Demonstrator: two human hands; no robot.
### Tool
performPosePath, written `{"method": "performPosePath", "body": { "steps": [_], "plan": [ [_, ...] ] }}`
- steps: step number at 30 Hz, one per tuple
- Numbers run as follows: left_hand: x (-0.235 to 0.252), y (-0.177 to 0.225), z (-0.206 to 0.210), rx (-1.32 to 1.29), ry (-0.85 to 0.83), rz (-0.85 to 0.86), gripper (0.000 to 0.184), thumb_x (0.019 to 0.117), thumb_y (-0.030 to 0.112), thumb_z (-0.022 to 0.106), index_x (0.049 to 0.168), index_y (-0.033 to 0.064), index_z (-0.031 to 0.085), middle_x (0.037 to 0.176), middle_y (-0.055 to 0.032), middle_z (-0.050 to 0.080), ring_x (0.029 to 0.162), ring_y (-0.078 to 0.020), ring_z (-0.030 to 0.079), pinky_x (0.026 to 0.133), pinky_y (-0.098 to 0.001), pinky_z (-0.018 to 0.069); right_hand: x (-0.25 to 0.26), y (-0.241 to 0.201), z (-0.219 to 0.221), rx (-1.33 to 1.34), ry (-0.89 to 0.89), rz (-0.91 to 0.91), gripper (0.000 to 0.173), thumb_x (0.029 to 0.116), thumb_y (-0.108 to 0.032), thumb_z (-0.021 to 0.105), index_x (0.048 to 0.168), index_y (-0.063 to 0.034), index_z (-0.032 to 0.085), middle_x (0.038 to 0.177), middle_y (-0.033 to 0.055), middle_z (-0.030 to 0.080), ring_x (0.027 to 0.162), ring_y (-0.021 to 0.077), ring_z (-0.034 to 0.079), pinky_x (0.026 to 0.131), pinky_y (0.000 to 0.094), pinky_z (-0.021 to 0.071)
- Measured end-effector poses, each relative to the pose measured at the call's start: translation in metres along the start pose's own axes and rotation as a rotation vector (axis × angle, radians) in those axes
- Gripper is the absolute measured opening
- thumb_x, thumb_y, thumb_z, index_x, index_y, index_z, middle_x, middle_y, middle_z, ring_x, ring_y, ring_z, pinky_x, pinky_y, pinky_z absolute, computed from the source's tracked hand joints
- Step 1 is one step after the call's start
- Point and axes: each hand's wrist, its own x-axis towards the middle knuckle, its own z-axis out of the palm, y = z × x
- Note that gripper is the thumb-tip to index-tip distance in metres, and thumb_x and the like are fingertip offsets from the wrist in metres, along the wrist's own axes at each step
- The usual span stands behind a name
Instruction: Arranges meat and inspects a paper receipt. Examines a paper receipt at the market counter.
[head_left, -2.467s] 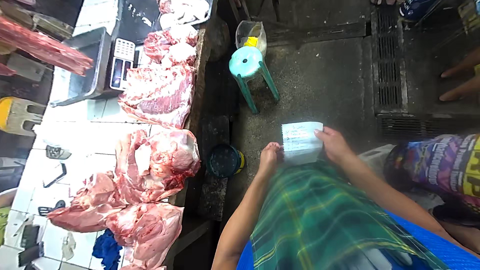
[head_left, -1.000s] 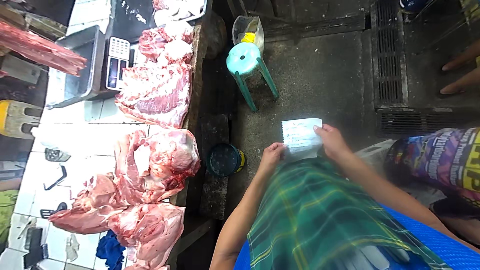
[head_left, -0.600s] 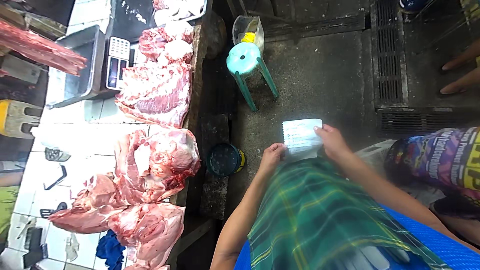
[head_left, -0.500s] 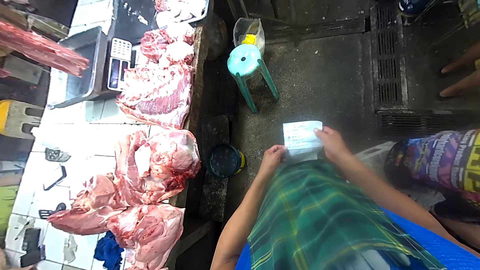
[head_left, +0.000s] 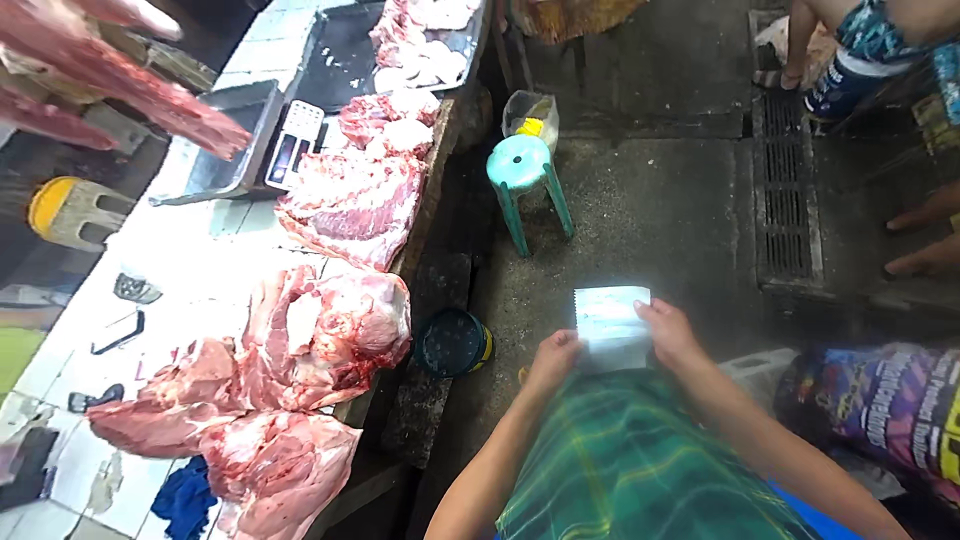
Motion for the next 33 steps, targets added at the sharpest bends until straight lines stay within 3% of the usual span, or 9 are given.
{"method": "performPosePath", "body": {
  "steps": [7, 12, 17, 25, 33],
  "plan": [
    [-0.027, 0.03, -0.05, -0.086, 0.243, 0.088, 0.022, 0.1001, 0.013, 0.065, 0.116, -0.0015, 0.067, 0.1, -0.0108, 0.072, 0.088, -0.0176, 0.07, 0.083, -0.0354, 0.06, 0.016, -0.054, 0.074, -0.184, -0.186, -0.131, 0.028, 0.1029, -0.032, 0.063, 0.106, -0.0042, 0.071, 0.088, 0.0093, 0.072, 0.081, 0.0184, 0.071, 0.077, 0.0414, 0.0603],
    [-0.052, 0.04, -0.113, -0.09, 0.419, 0.194, 0.019, 0.099, 0.014, 0.066, 0.112, 0.0013, 0.07, 0.094, -0.007, 0.071, 0.081, -0.0133, 0.066, 0.076, -0.0312, 0.0568, 0.01, -0.08, 0.156, -0.2, -0.326, -0.198, 0.025, 0.1032, -0.028, 0.063, 0.103, -0.0042, 0.07, 0.084, 0.0079, 0.071, 0.077, 0.0165, 0.069, 0.074, 0.0379, 0.06],
    [-0.075, 0.038, -0.189, -0.145, 0.523, 0.229, 0.019, 0.0994, 0.014, 0.065, 0.112, 0.0003, 0.069, 0.095, -0.0087, 0.072, 0.085, -0.0148, 0.068, 0.08, -0.0329, 0.0578, -0.004, -0.09, 0.248, -0.218, -0.442, -0.204, 0.026, 0.1032, -0.028, 0.064, 0.107, -0.0039, 0.069, 0.085, 0.0084, 0.071, 0.076, 0.0174, 0.07, 0.073, 0.0389, 0.0604],
    [-0.108, 0.027, -0.312, -0.222, 0.643, 0.261, 0.021, 0.0989, 0.014, 0.066, 0.115, 0.0004, 0.069, 0.099, -0.0107, 0.071, 0.09, -0.0167, 0.068, 0.086, -0.0368, 0.0577, -0.03, -0.094, 0.383, -0.398, -0.532, -0.287, 0.03, 0.1018, -0.038, 0.065, 0.105, -0.0084, 0.071, 0.081, 0.0052, 0.07, 0.071, 0.0152, 0.067, 0.069, 0.0394, 0.0581],
    [-0.115, 0.025, -0.387, -0.247, 0.61, 0.238, 0.02, 0.0967, 0.014, 0.068, 0.112, 0.0006, 0.069, 0.093, -0.0097, 0.071, 0.085, -0.0165, 0.067, 0.08, -0.0355, 0.0574, -0.045, -0.085, 0.455, -0.336, -0.55, -0.3, 0.031, 0.1023, -0.038, 0.064, 0.108, -0.0086, 0.07, 0.083, 0.005, 0.072, 0.072, 0.0157, 0.069, 0.069, 0.0387, 0.0602]
  ]
}}
